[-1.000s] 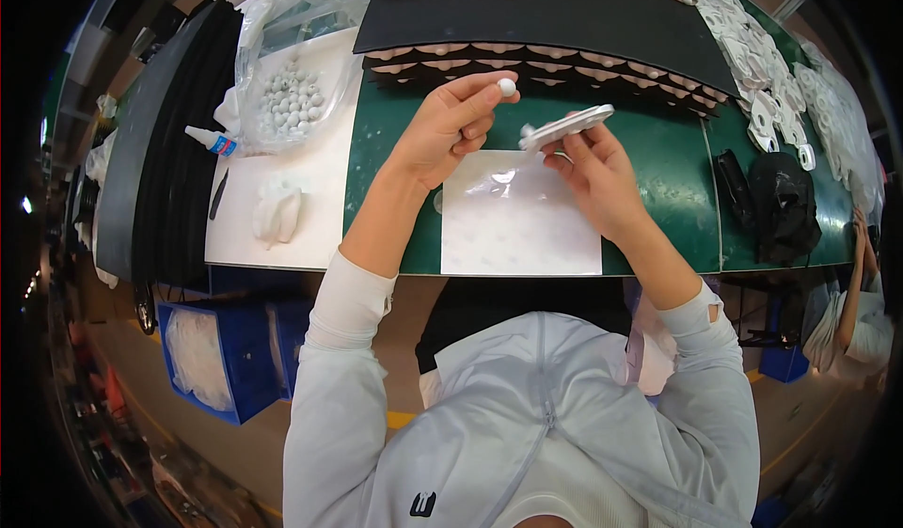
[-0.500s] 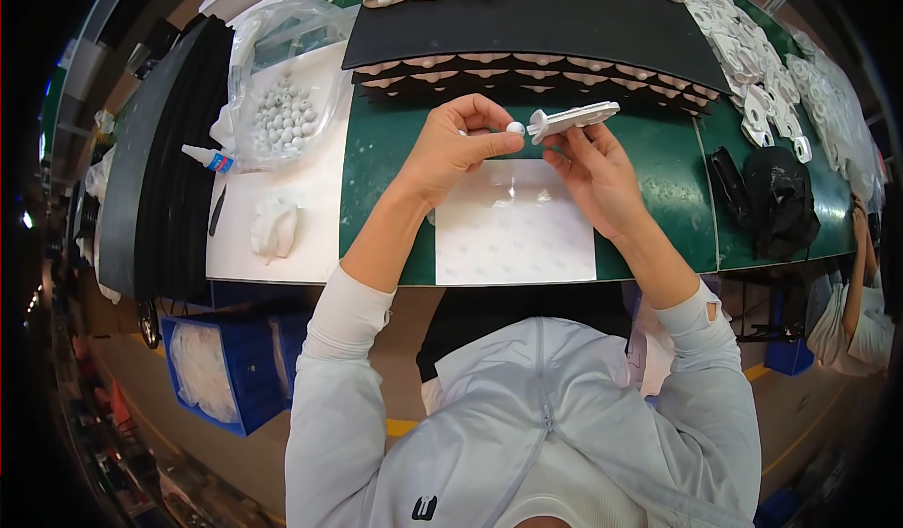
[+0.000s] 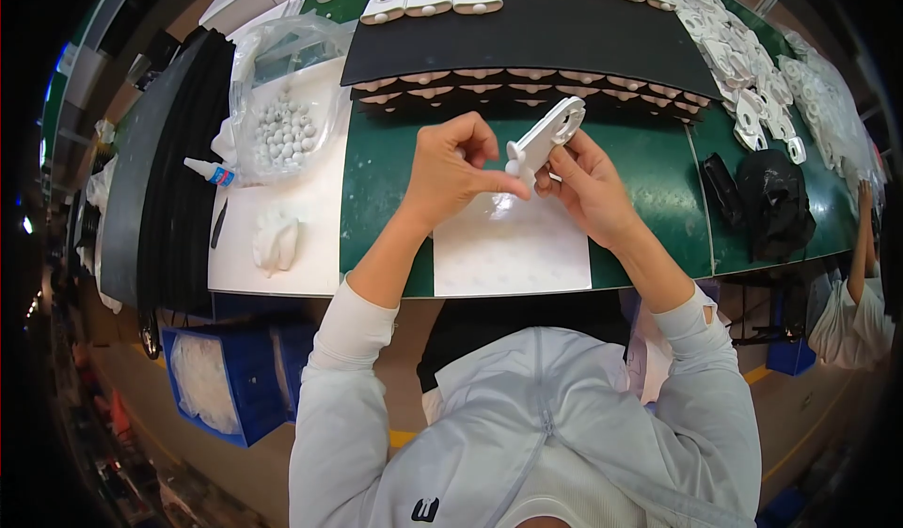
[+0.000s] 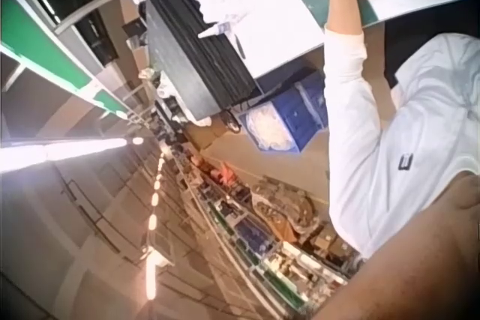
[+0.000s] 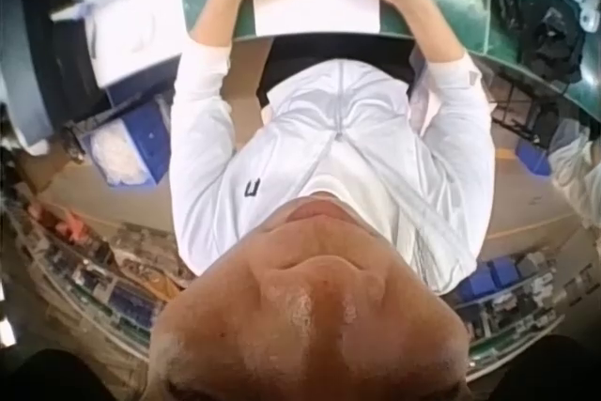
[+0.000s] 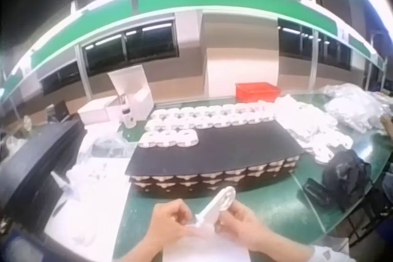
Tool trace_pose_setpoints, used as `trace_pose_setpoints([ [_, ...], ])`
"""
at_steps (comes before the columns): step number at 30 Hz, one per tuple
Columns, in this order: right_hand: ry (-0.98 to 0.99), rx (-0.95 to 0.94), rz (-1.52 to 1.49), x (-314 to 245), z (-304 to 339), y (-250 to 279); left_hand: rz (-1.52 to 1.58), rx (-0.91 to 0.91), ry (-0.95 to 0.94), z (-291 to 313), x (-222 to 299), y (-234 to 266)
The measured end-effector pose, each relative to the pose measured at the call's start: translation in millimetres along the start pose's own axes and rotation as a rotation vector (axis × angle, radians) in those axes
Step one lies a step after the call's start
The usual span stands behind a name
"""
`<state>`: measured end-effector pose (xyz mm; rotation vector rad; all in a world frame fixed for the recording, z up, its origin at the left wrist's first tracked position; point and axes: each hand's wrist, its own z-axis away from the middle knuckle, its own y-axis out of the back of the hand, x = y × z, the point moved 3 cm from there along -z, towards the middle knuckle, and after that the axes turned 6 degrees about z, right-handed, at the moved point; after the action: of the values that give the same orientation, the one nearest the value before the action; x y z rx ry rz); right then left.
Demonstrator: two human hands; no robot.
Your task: Assembling small white components into plastic housings and stacking them at a factory workstation.
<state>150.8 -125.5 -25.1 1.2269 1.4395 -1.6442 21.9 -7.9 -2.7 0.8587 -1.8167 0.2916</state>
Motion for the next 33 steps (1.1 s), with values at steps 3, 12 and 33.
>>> trace_pose_setpoints([
  [3, 0.043, -0.035, 0.181, -16, -8, -1, -0.013, 0.031, 0.014, 1, 1, 2],
  [12, 0.269, 0.184, 0.797, -104, -111, 20, 0.818, 0.083, 0.643, -1, -23, 9],
  [33, 0.324, 0.319, 1.492, -157, -137, 126, 1.173, 0.138, 0.771, 0, -39, 17],
])
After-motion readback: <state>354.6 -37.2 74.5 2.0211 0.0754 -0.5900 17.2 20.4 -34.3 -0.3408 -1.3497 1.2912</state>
